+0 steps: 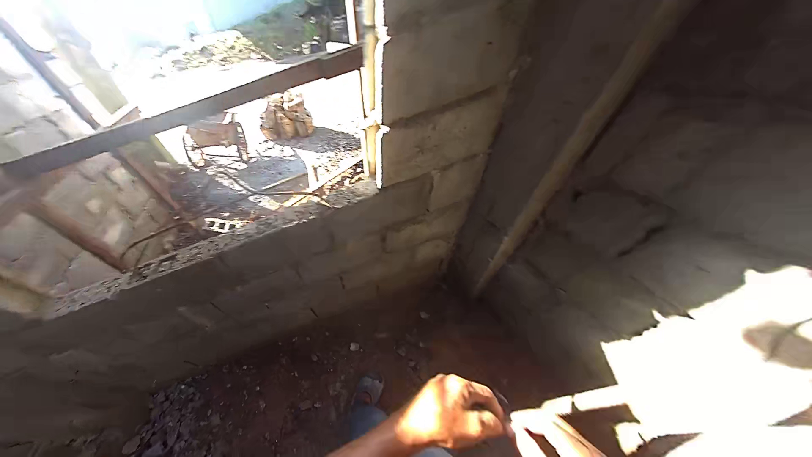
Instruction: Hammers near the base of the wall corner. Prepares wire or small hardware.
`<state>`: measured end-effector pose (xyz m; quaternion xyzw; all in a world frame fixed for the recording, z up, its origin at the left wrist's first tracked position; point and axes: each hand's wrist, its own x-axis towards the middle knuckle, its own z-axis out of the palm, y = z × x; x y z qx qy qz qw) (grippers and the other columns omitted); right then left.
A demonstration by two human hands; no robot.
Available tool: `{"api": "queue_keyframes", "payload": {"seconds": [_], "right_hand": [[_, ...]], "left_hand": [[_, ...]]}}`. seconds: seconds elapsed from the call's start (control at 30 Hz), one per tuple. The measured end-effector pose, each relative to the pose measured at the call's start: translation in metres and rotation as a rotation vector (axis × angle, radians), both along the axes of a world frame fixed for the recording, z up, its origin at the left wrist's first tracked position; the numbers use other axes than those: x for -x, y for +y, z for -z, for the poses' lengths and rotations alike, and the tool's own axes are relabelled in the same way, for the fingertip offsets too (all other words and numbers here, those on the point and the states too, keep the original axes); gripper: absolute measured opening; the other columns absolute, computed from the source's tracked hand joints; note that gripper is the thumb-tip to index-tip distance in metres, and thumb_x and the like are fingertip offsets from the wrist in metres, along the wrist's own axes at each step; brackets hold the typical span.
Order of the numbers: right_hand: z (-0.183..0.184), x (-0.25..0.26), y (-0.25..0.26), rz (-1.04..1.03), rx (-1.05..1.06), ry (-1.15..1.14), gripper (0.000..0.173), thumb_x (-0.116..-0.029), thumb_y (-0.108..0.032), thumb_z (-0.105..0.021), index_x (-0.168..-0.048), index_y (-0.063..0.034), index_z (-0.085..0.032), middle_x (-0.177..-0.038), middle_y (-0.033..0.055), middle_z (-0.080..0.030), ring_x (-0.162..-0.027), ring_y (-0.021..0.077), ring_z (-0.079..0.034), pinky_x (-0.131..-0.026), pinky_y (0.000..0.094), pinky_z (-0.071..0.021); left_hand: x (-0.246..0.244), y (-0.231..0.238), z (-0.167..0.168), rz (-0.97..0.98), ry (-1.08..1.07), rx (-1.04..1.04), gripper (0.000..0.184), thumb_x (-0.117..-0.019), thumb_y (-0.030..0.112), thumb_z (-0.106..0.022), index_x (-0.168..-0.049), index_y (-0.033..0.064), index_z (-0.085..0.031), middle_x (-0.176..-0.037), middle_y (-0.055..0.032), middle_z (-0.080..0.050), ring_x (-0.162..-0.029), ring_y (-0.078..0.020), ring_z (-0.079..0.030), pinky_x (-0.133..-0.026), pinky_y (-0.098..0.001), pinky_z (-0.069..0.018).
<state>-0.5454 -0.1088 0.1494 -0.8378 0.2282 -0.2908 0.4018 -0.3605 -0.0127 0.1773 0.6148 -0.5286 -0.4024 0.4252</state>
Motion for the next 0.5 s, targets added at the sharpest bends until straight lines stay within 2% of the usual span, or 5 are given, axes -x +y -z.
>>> {"api": "queue_keyframes", "payload": {"seconds": [0.07, 0.13, 0.37, 0.5], "right_hand": [[-0.001, -0.002, 0.004, 0.051, -0.030, -0.089, 0.011, -0.0921, -0.013, -0.066, -0.090, -0.0060, -0.075, -0.094, 0.0029, -0.073, -0.092, 0.0043, -0.068, -0.083, 0.0205, -0.0583], [0.001, -0.004, 0.007, 0.083, -0.060, -0.146, 0.012, -0.0932, -0.019, -0.066, -0.090, -0.0117, -0.075, -0.094, -0.0029, -0.073, -0.091, 0.0014, -0.068, -0.081, 0.0187, -0.0587], [-0.004, -0.002, 0.014, 0.129, -0.102, -0.168, 0.011, -0.0939, -0.017, -0.066, -0.090, -0.0124, -0.075, -0.092, -0.0042, -0.072, -0.087, 0.0016, -0.068, -0.077, 0.0184, -0.0586], [-0.004, -0.002, 0.017, 0.148, -0.112, -0.196, 0.011, -0.0933, -0.015, -0.065, -0.090, -0.0128, -0.075, -0.092, -0.0043, -0.072, -0.087, 0.0025, -0.068, -0.077, 0.0190, -0.0592]], "left_hand": [[-0.002, 0.001, -0.004, 0.014, 0.097, -0.005, 0.018, -0.0952, 0.013, -0.062, -0.097, 0.0015, -0.076, -0.086, -0.0051, -0.073, -0.072, -0.0095, -0.066, -0.069, -0.0319, -0.0558], [-0.004, 0.003, -0.006, 0.038, 0.157, -0.009, 0.019, -0.0962, 0.010, -0.060, -0.098, 0.0010, -0.076, -0.088, -0.0035, -0.073, -0.077, -0.0064, -0.067, -0.073, -0.0279, -0.0566], [0.000, 0.006, -0.006, -0.021, 0.122, 0.015, 0.017, -0.0957, 0.013, -0.063, -0.094, 0.0053, -0.077, -0.082, 0.0005, -0.073, -0.073, -0.0034, -0.065, -0.068, -0.0237, -0.0545], [0.008, 0.010, -0.005, -0.112, 0.094, 0.017, 0.015, -0.0934, 0.020, -0.068, -0.087, 0.0087, -0.076, -0.072, 0.0026, -0.069, -0.063, -0.0039, -0.061, -0.058, -0.0244, -0.0505]]}}
